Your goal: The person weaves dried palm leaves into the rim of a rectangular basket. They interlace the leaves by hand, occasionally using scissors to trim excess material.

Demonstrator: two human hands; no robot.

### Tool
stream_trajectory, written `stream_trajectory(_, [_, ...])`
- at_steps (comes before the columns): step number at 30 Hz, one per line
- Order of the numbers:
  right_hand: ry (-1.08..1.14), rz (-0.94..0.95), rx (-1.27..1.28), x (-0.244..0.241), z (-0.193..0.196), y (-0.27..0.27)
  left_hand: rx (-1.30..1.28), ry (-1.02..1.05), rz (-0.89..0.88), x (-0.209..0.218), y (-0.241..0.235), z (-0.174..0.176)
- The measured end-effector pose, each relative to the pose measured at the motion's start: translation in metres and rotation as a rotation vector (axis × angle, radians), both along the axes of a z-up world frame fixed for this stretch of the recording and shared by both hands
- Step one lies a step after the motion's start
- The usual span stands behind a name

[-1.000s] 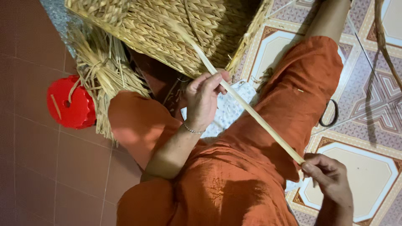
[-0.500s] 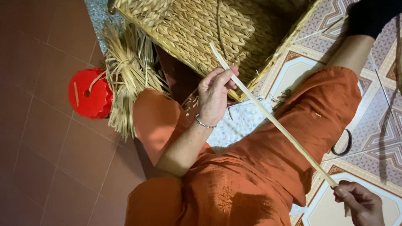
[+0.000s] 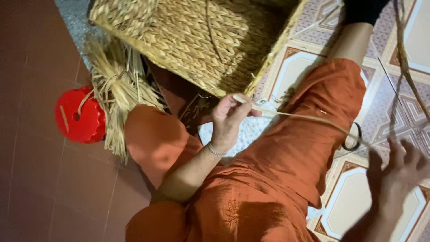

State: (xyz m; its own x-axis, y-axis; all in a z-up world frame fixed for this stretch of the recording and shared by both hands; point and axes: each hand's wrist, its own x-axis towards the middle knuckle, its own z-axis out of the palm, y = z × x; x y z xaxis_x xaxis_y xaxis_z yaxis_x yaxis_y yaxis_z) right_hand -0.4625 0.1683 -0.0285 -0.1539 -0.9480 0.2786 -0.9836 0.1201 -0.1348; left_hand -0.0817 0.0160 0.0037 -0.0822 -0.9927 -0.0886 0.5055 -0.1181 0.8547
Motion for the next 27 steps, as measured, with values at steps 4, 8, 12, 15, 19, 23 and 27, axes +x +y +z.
stream_trajectory(4, [-0.659,0.255,-0.209,0.110,0.052,-0.072,-0.018,-0.033,-0.169,-0.010,0.013,-0.004])
stream_trajectory(8, [-0.830,0.610,-0.148,0.187,0.070,-0.122,-0.051,-0.129,-0.192,-0.012,0.011,-0.004])
stream_trajectory(12, [-1.062,0.470,0.028,0.197,0.065,-0.143,-0.196,-0.323,-0.183,0.009,-0.010,0.004])
stream_trajectory(15, [-1.096,0.467,0.067,0.188,0.048,-0.148,-0.261,-0.565,-0.261,0.023,-0.030,0.013])
stream_trajectory(19, [-1.201,0.366,-0.018,0.166,0.018,-0.171,-0.275,-0.570,-0.100,0.024,-0.073,0.021])
stream_trajectory(23, [-1.434,0.033,0.059,0.159,-0.008,-0.198,-0.397,-0.753,-0.192,0.019,-0.120,0.023])
stream_trajectory(27, [-1.450,-0.010,0.068,0.162,-0.019,-0.210,-0.249,-0.994,-0.346,-0.001,-0.144,0.008])
